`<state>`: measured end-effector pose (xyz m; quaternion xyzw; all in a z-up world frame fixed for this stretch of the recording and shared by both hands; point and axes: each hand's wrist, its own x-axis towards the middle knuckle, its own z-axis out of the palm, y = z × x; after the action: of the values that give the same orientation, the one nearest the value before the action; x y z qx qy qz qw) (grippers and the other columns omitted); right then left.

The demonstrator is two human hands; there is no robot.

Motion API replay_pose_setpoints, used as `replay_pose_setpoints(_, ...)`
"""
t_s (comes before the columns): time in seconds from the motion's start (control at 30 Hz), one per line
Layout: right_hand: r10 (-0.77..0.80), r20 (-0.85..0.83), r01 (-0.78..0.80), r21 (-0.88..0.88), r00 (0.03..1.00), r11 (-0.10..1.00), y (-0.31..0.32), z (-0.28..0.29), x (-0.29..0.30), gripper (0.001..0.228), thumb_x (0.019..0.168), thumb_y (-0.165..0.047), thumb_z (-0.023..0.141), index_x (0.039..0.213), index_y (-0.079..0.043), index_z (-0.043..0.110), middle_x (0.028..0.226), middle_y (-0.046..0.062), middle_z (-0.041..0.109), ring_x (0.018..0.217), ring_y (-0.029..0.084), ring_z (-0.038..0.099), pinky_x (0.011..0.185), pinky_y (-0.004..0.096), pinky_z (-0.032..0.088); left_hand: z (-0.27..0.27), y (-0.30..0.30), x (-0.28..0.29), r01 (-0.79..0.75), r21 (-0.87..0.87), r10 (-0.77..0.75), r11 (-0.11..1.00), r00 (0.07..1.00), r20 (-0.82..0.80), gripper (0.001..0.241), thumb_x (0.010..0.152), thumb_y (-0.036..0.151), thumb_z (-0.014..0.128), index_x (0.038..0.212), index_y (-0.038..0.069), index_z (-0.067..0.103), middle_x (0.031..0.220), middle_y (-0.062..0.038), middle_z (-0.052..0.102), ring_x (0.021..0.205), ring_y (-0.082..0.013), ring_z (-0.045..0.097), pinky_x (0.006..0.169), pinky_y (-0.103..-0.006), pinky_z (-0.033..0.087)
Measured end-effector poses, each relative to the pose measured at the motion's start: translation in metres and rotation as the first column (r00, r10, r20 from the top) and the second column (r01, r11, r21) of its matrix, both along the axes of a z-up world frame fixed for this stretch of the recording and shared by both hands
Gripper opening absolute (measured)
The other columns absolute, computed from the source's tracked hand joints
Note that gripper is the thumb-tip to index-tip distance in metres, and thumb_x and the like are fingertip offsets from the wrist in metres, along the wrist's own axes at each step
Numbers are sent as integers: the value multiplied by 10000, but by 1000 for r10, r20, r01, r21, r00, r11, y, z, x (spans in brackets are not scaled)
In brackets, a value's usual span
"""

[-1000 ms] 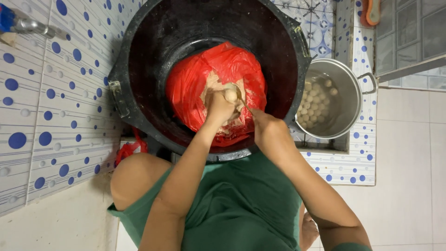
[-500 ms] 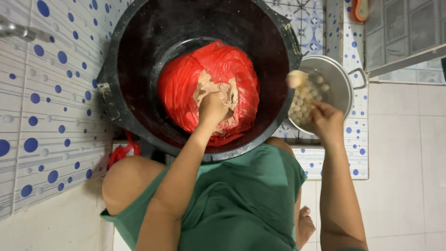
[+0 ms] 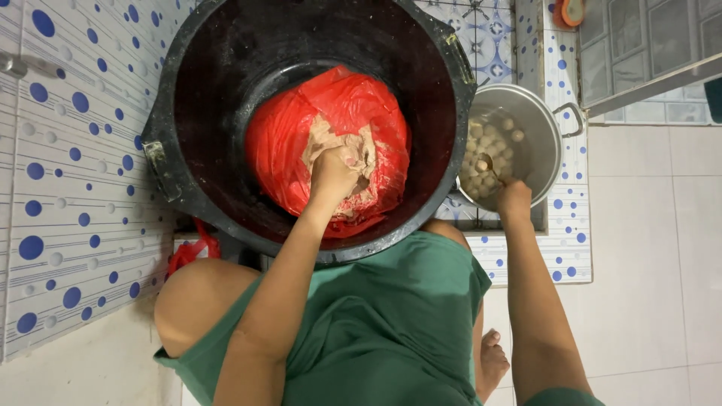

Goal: Using a spoon to scoop small portions of dough from a red bag in a large tub and dropping them into a pot of water to form balls.

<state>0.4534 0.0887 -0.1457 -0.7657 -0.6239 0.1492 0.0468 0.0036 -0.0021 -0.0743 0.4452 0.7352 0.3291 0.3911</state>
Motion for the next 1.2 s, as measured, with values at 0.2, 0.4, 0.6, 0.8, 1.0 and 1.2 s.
replay_pose_setpoints(0.2,67,44,-65,-49,997,997,-8,46,-22,282,998,23,565,1193,29,769,991,308,750,969,464,732,776,530,601,9,-1,1,-4,78,2,997,1000,17,112,799,191,677,811,92,728,714,-189,674,794,-416,703,695,-482,538)
replay_pose_setpoints(0.4,80,166,-68,-81,983,994,-10,49,-18,297,984,45,543,1162,30,780,946,299,759,932,452,746,734,521,612,-5,0,-2,-40,141,33,989,998,45,94,781,181,723,774,87,719,663,-182,648,700,-381,679,634,-448,525)
replay_pose_setpoints(0.6,77,155,-88,64,985,994,-21,93,-44,252,1019,-34,586,1181,4,776,938,288,757,927,451,747,767,539,606,51,-7,-3,-80,197,57,977,991,122,46,748,145,736,789,124,743,664,-148,664,690,-332,687,649,-401,532)
replay_pose_setpoints(0.8,107,9,-105,280,994,954,-24,98,-38,298,1030,-48,519,1209,-11,755,980,292,745,986,497,704,852,576,553,64,-6,-6,-149,264,77,953,961,265,132,713,103,768,843,124,777,677,-103,684,705,-221,677,690,-357,543)
replay_pose_setpoints(1.0,228,-216,-161,290,949,943,-62,162,-104,269,1023,-44,557,1221,-7,736,988,327,713,1016,523,663,864,582,516,100,-22,-5,-283,297,108,912,864,492,147,673,-5,790,773,64,707,630,15,499,622,-127,542,585,-267,493)
replay_pose_setpoints(1.2,349,-535,-389,40,770,920,-125,207,-202,251,975,-114,613,1169,-100,773,868,193,769,858,352,744,838,488,559,117,-29,4,-324,266,17,908,661,750,308,707,-22,849,862,86,605,755,-20,636,704,-115,631,576,-261,544)
